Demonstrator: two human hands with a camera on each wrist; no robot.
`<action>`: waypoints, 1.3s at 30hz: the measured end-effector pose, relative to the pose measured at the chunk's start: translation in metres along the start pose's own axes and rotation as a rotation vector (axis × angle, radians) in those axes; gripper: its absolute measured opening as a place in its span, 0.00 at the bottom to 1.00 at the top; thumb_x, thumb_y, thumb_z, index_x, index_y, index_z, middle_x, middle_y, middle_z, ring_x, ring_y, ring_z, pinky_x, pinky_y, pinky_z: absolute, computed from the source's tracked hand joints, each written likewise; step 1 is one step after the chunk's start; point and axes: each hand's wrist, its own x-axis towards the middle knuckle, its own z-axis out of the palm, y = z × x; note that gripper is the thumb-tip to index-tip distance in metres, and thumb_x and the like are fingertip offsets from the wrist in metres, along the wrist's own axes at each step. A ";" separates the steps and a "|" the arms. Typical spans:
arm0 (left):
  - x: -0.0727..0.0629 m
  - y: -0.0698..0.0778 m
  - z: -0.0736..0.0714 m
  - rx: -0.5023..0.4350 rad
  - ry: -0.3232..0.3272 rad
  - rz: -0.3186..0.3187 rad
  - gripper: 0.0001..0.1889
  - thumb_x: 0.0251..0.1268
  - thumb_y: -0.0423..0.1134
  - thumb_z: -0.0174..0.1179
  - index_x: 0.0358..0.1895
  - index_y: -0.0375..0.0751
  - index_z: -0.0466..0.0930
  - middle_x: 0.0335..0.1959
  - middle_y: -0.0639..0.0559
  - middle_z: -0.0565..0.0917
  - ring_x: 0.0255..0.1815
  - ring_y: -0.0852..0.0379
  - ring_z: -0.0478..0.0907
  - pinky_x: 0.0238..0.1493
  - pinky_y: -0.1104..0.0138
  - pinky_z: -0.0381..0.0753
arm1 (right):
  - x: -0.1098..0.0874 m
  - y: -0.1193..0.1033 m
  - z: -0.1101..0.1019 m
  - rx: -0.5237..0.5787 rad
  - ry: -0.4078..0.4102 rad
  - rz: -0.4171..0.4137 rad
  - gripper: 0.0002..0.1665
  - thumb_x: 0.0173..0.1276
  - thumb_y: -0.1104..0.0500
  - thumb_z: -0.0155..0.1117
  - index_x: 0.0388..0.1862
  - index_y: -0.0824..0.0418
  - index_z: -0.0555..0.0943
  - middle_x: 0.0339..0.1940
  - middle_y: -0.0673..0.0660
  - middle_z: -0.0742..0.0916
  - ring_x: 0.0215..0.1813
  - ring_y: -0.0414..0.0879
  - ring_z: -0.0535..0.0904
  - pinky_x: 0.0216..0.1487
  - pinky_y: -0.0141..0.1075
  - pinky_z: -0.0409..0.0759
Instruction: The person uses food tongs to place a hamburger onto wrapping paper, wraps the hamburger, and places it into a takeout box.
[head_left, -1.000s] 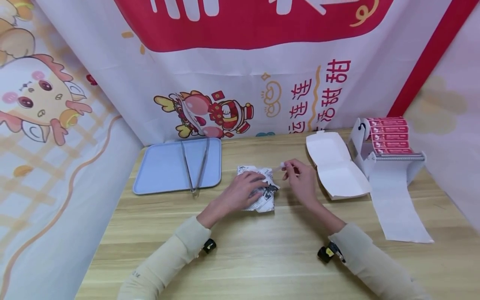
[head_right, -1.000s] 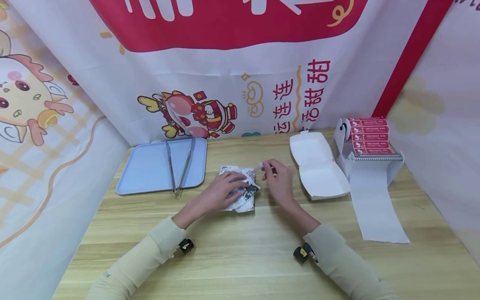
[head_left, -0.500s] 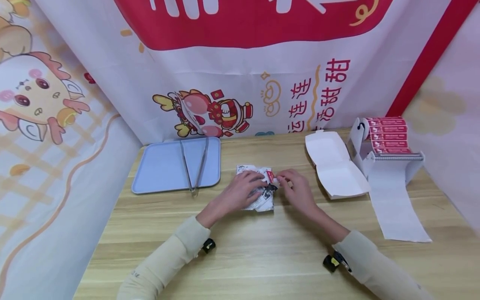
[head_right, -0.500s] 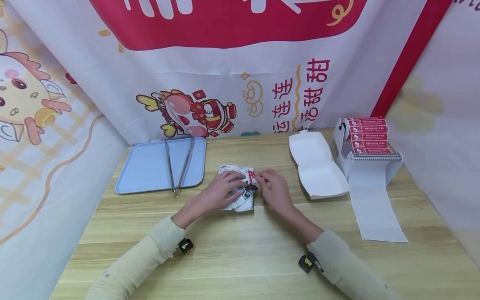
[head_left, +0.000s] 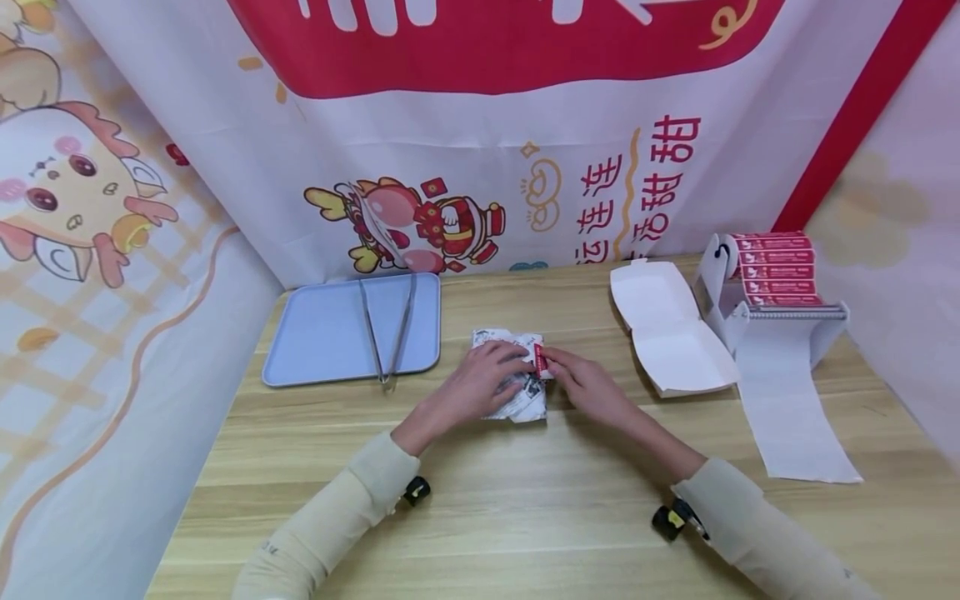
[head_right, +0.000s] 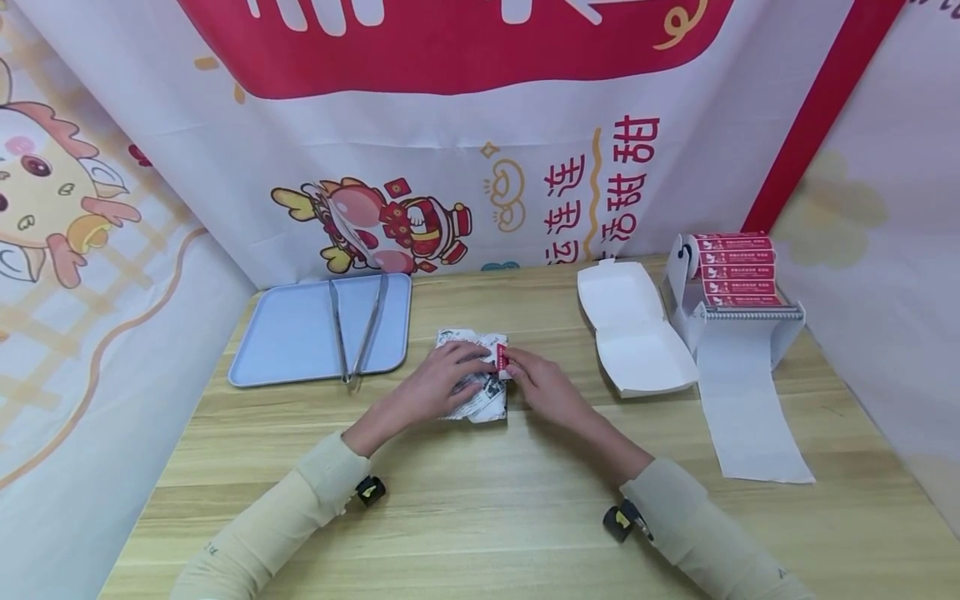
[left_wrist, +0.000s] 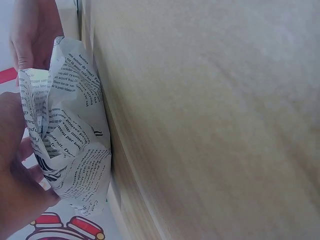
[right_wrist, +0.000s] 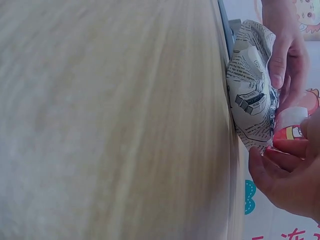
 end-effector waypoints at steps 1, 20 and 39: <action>0.000 0.000 0.000 0.002 0.001 -0.001 0.19 0.74 0.49 0.56 0.65 0.55 0.77 0.70 0.55 0.73 0.72 0.52 0.66 0.75 0.52 0.64 | 0.000 0.000 0.000 0.000 -0.005 -0.011 0.26 0.82 0.56 0.46 0.74 0.60 0.68 0.72 0.64 0.75 0.64 0.59 0.78 0.70 0.54 0.72; 0.003 0.000 -0.005 0.009 0.004 -0.028 0.25 0.73 0.49 0.58 0.69 0.46 0.72 0.70 0.52 0.74 0.73 0.51 0.66 0.78 0.54 0.60 | 0.000 0.002 -0.005 -0.132 -0.207 -0.144 0.41 0.78 0.54 0.52 0.81 0.65 0.49 0.82 0.67 0.54 0.79 0.65 0.55 0.78 0.57 0.56; 0.000 -0.001 -0.002 -0.004 -0.024 -0.043 0.24 0.74 0.51 0.56 0.69 0.48 0.72 0.71 0.54 0.73 0.74 0.52 0.64 0.78 0.53 0.60 | -0.022 -0.017 0.006 -0.382 -0.289 -0.167 0.49 0.76 0.44 0.55 0.80 0.70 0.46 0.82 0.69 0.49 0.82 0.65 0.49 0.78 0.56 0.58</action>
